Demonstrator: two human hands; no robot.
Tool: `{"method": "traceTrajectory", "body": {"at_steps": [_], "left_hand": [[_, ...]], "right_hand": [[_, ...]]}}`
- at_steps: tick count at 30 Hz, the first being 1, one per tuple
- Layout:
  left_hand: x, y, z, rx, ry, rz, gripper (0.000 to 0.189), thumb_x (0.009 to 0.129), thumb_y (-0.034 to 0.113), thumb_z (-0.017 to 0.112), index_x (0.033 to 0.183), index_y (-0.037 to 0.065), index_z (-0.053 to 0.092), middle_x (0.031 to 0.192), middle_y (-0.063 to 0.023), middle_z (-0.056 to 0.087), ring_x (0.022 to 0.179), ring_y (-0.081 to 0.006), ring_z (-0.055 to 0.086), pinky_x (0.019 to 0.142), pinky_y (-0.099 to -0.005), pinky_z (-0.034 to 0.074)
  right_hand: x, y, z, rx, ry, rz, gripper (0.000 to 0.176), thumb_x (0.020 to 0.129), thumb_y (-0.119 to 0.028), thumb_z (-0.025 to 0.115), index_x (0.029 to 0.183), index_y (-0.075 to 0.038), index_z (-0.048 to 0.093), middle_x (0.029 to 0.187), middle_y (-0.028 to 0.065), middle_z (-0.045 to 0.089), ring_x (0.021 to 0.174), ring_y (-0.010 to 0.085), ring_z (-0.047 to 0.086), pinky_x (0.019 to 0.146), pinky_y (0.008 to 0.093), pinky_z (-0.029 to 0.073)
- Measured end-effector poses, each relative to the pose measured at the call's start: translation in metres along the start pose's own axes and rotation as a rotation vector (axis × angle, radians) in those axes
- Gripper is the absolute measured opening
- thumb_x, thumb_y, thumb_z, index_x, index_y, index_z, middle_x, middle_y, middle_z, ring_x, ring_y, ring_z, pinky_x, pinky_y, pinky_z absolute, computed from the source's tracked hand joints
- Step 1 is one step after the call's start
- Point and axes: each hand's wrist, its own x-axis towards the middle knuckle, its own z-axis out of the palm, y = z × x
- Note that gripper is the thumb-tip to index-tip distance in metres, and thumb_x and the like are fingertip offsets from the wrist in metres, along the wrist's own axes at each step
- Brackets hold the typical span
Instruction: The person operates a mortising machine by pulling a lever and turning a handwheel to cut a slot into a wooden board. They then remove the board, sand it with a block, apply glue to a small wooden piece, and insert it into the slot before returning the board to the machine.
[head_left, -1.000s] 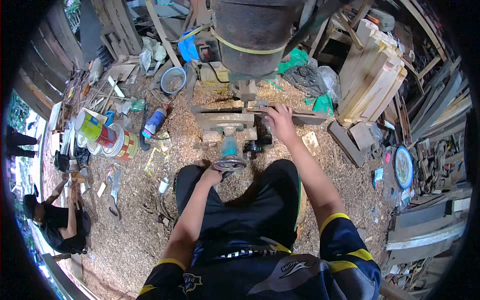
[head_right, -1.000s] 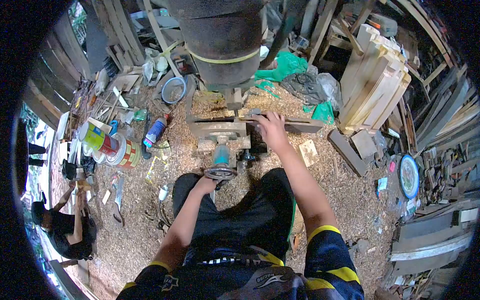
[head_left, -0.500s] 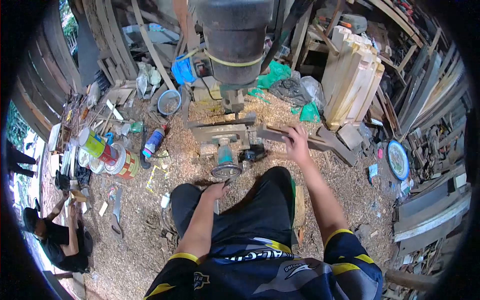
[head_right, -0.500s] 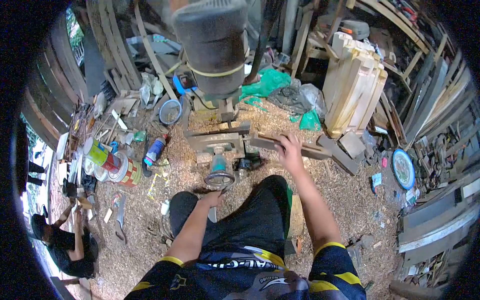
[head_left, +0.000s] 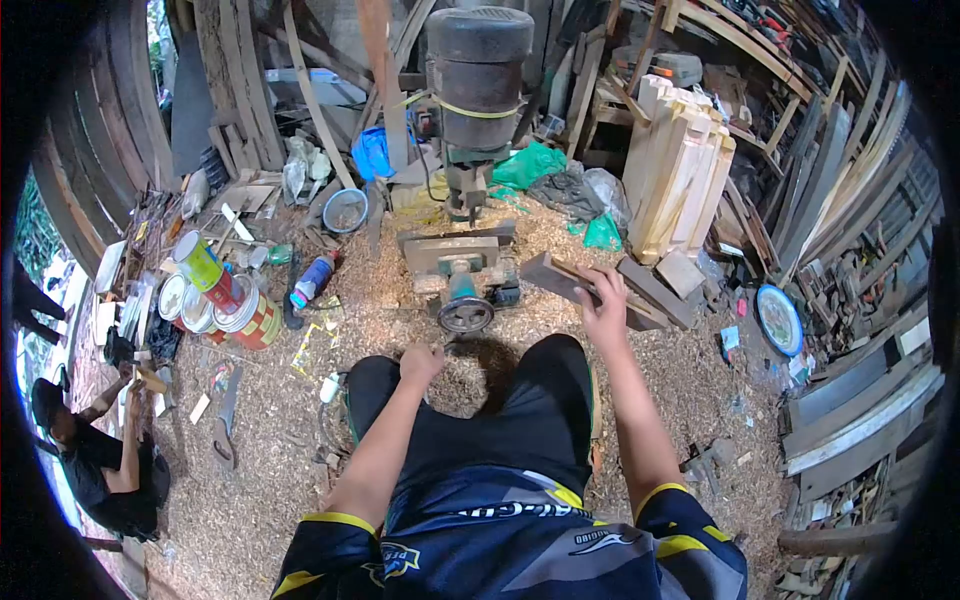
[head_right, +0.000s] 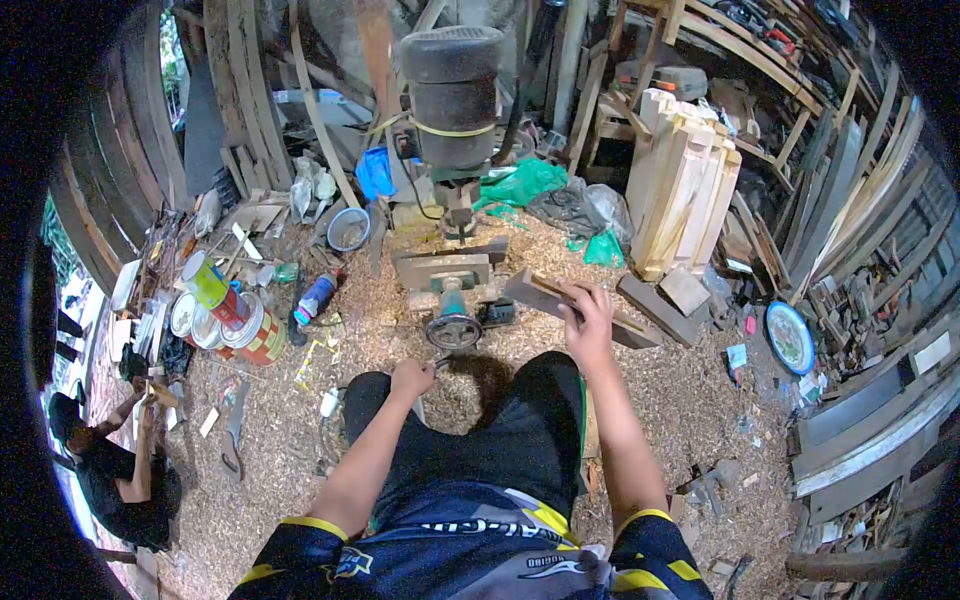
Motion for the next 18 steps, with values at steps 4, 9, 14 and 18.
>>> {"method": "traceTrajectory", "body": {"at_steps": [4,9,14,18], "left_hand": [[-0.07,0.086,-0.003,-0.371,0.284,0.0,0.047,0.104,0.039,0.066,0.109,-0.008,0.067,0.08,-0.0294,0.073,0.084,-0.0481,0.075,0.079,-0.0591,0.057],[-0.088,0.162,0.012,-0.337,0.243,0.091,0.041,0.104,0.027,0.062,0.116,-0.008,0.046,0.085,-0.0323,0.073,0.081,-0.0534,0.071,0.076,-0.0608,0.056],[-0.064,0.208,0.072,0.199,0.161,0.233,0.036,0.099,0.017,0.064,0.122,-0.007,0.051,0.099,-0.0196,0.079,0.092,-0.0379,0.079,0.078,-0.0526,0.06],[-0.03,0.219,0.121,0.53,-0.049,0.357,0.033,0.104,0.016,0.061,0.134,0.004,0.053,0.112,-0.0141,0.081,0.103,-0.0363,0.078,0.089,-0.0511,0.059]], "right_hand": [[-0.002,0.001,-0.017,-0.018,-0.006,-0.027,0.044,0.088,-0.002,0.081,0.13,-0.013,0.075,0.122,0.0125,0.067,0.121,0.0348,0.062,0.108,0.0463,0.043],[0.008,0.013,-0.04,-0.055,-0.022,-0.054,0.044,0.088,-0.001,0.08,0.13,-0.014,0.076,0.121,0.0104,0.067,0.117,0.033,0.063,0.103,0.0439,0.044],[0.018,0.02,-0.051,-0.064,-0.042,-0.097,0.042,0.088,-0.002,0.081,0.128,-0.013,0.075,0.121,0.009,0.068,0.119,0.0332,0.063,0.107,0.047,0.042],[0.025,0.018,-0.047,-0.035,-0.064,-0.131,0.043,0.088,-0.002,0.08,0.129,-0.013,0.075,0.121,0.0103,0.067,0.119,0.0345,0.063,0.106,0.0476,0.042]]}}
